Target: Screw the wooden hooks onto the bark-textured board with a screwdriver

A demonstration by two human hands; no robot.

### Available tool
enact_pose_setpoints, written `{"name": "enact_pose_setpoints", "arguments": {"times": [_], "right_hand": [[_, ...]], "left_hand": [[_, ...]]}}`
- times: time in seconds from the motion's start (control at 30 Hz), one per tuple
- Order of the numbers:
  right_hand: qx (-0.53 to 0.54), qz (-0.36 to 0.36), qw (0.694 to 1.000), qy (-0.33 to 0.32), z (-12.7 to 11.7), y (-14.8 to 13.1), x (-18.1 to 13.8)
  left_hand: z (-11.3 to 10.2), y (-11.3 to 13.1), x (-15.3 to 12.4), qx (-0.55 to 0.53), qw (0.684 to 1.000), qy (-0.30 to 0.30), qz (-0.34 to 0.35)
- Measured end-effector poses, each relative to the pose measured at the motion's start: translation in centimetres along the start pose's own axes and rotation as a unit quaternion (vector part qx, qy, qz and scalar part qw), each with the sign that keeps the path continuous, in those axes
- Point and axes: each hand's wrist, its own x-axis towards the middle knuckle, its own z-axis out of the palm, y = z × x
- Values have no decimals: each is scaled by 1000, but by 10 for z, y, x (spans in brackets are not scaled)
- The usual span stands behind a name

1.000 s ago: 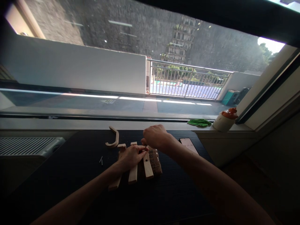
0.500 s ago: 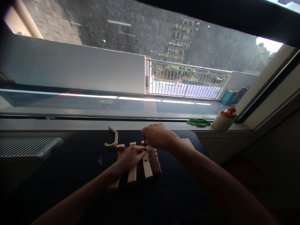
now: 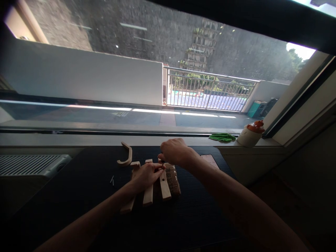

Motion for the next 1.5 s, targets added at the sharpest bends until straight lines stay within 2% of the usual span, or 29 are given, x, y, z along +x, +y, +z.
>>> {"name": "enact_pose_setpoints", "arguments": {"times": [0.23, 0.57, 0.8, 1.07, 1.27, 1.5], "right_hand": [[66, -60, 996, 11, -10, 10, -11], [14, -47, 999, 8, -4, 7, -3], [-23, 7, 1000, 0, 2, -5, 2], [31, -62, 998, -12, -9, -1, -10], [3, -46, 999, -17, 0, 0, -1], [2, -23, 1000, -17, 2, -13, 7]], "left_hand": [[1, -2, 1, -7, 1000, 4, 6], [3, -4, 0, 0, 1000, 11, 23], [0, 1, -1, 5, 1000, 1, 0], [1, -3, 0, 0, 1000, 9, 13], [2, -4, 1, -7, 1000, 11, 28], [5, -8, 1, 2, 999, 34, 27]]}}
